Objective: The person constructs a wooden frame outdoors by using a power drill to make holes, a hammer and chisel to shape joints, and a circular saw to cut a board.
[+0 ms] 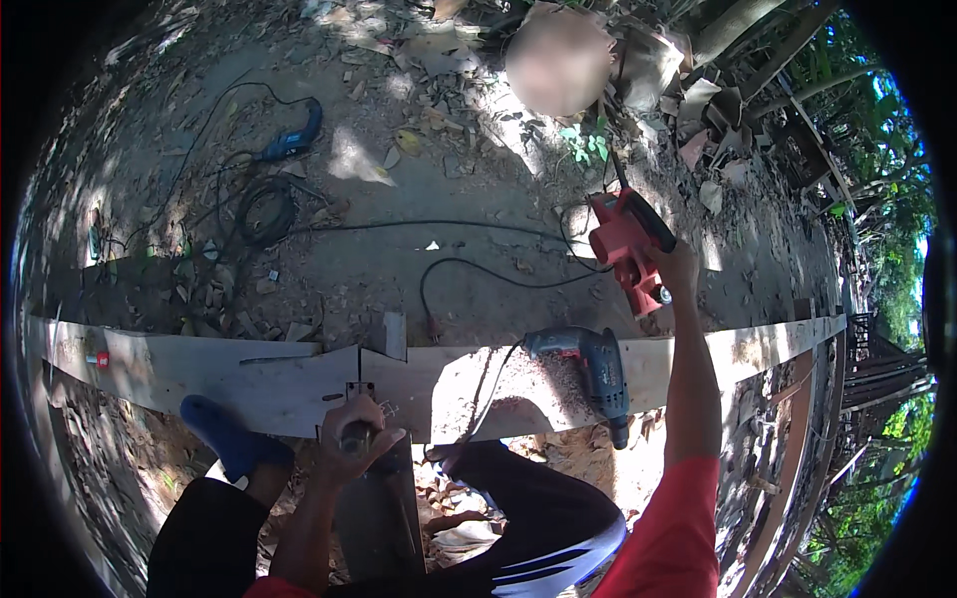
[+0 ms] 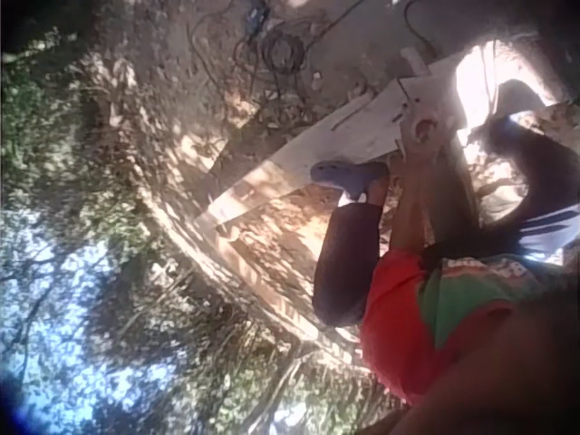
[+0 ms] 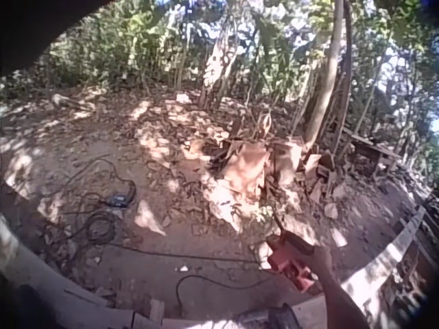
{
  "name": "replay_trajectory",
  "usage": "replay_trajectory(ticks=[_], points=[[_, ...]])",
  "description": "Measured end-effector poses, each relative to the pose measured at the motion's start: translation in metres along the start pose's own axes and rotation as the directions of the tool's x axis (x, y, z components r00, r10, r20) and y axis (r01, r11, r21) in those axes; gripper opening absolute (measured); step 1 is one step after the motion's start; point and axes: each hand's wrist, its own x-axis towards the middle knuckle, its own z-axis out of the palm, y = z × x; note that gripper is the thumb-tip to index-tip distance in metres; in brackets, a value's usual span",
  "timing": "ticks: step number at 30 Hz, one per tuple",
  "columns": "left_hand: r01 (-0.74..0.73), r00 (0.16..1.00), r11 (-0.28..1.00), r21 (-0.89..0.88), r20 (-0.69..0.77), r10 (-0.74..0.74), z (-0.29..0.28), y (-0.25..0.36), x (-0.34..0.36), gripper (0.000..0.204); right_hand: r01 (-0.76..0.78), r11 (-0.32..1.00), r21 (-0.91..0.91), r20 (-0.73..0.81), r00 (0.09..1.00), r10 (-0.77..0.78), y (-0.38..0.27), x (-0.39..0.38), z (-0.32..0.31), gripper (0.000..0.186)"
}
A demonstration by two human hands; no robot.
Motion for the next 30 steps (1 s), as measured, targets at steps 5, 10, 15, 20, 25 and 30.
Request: replay_trajectory(ticks=[5, 10, 15, 20, 25, 30], points=[[-0.067, 0.997, 0.997, 0.034, 0.048, 0.065, 0.001, 0.000, 0.006, 0.027, -0.016, 0.996, 0.089, 0.043, 0.999, 0.012, -0.055, 0.030, 0.089, 0.058], [-0.076, 0.996, 0.996, 0.046, 0.042, 0.074, -0.001, 0.001, 0.005, 0.027, -0.148, 0.976, 0.161, 0.219, 0.969, 0.111, -0.121, 0.022, 0.184, 0.059], [-0.053, 0.996, 0.997, 0.052, 0.074, 0.049, -0.005, 0.002, 0.011, 0.028, -0.094, 0.972, 0.215, 0.093, 0.993, 0.076, -0.171, 0.001, 0.265, 0.053], [0.000, 0.995, 0.998, 0.059, 0.098, -0.006, -0.006, 0.006, 0.010, 0.028, -0.174, 0.953, 0.247, 0.242, 0.964, 0.113, -0.208, 0.006, 0.316, 0.055], [-0.067, 0.990, 0.998, 0.005, 0.127, 0.066, -0.006, 0.003, 0.013, 0.028, -0.155, 0.959, 0.239, 0.226, 0.969, 0.101, -0.229, 0.001, 0.325, 0.055], [-0.067, 0.994, 0.998, 0.001, 0.087, 0.066, -0.005, 0.002, 0.006, 0.026, -0.162, 0.883, 0.441, 0.346, 0.938, -0.001, -0.249, -0.023, 0.213, 0.047]])
